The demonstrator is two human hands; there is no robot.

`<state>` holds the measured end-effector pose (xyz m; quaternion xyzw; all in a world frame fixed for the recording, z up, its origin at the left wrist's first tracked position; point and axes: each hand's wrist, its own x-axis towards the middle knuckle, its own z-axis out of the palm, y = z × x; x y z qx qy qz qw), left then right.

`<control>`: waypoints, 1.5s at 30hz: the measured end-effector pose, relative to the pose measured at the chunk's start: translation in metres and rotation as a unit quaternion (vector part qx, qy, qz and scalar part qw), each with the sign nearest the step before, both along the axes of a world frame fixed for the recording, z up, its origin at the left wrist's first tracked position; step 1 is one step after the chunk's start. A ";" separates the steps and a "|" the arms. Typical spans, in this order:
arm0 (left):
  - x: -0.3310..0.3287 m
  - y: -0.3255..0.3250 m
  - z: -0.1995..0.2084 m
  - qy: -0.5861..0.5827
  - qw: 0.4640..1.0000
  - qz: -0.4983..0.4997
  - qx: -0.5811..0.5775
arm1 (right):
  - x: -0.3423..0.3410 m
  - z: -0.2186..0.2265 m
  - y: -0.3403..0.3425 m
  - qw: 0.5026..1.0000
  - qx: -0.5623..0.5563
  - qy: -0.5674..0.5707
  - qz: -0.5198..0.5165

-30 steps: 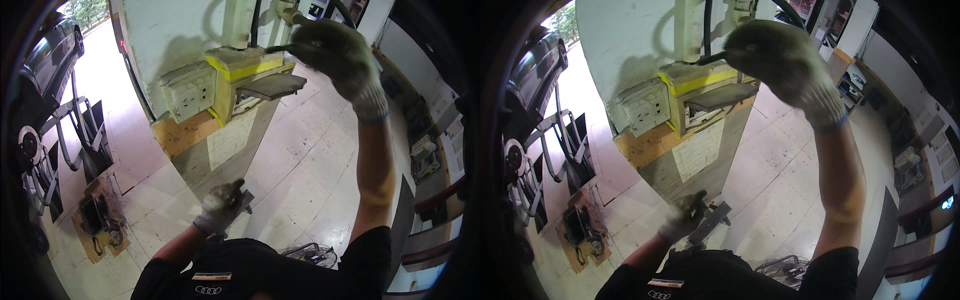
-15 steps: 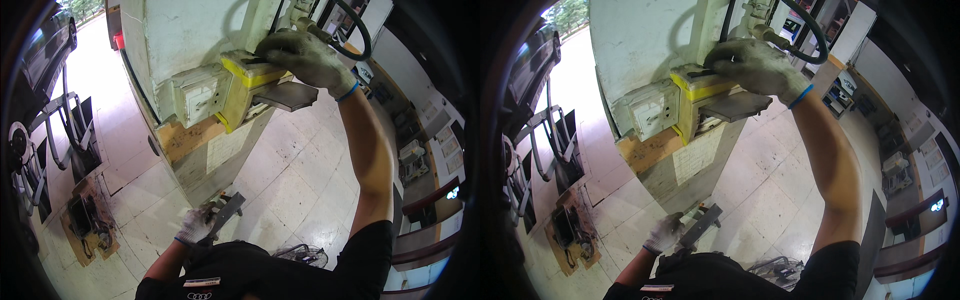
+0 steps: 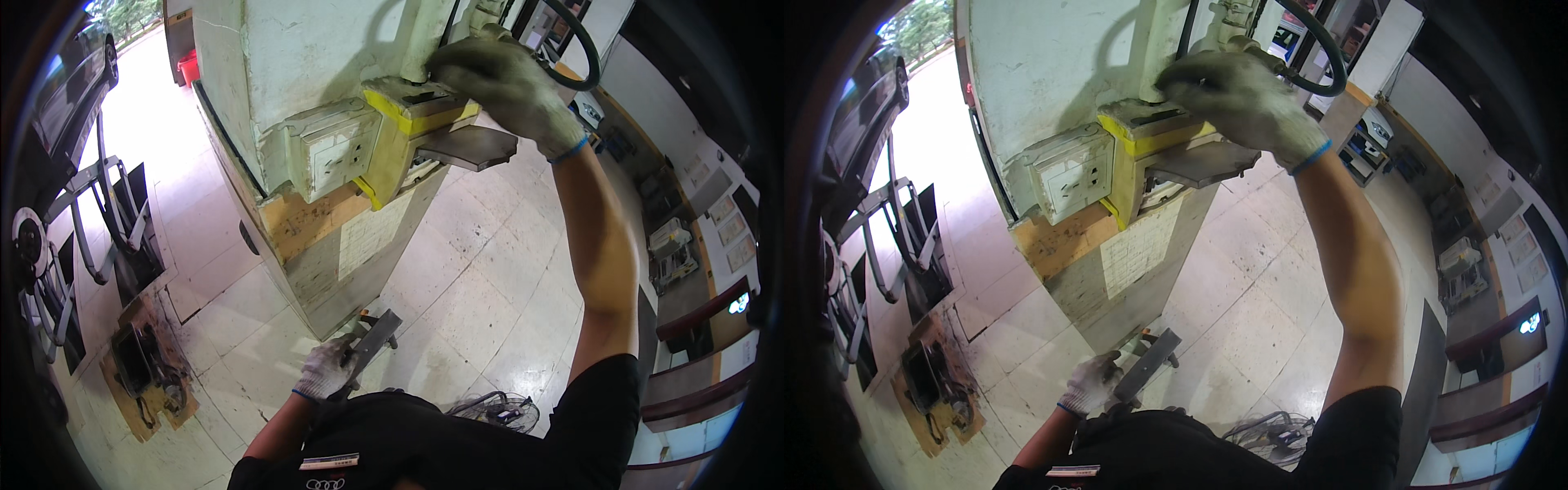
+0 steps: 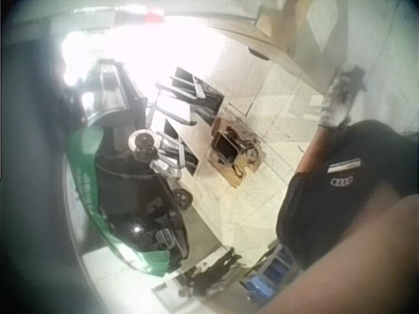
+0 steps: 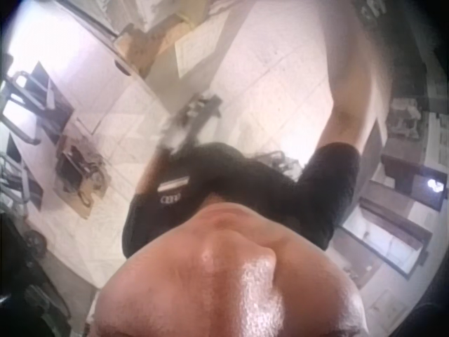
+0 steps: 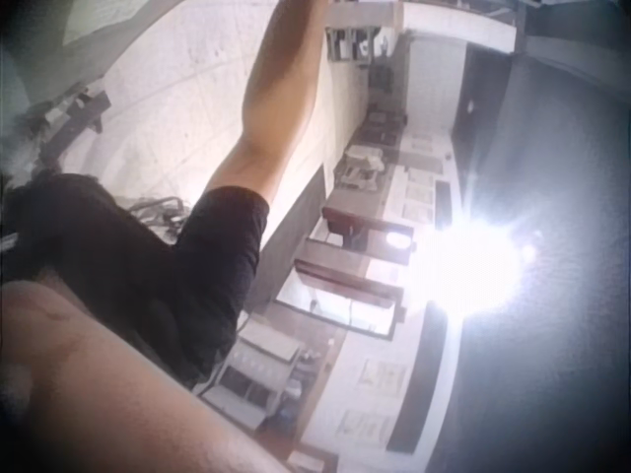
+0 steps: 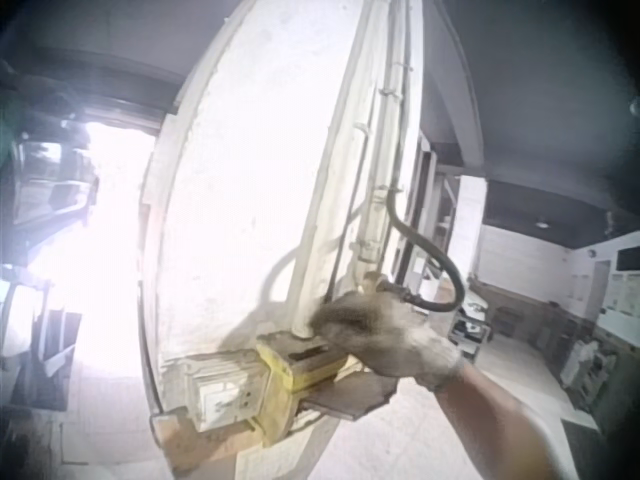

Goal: The person opens a wall-mounted electrical panel, removes a fuse, and uses a screwdriver to adjust internal components. They then replace the fuse and close the panel cover.

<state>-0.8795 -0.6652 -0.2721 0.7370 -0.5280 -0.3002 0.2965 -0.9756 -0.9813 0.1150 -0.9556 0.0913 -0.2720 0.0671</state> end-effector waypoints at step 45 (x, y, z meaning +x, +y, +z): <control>0.039 0.016 -0.165 -0.155 0.800 -0.540 0.211 | -0.290 -0.633 0.566 0.178 0.683 -0.050 -0.707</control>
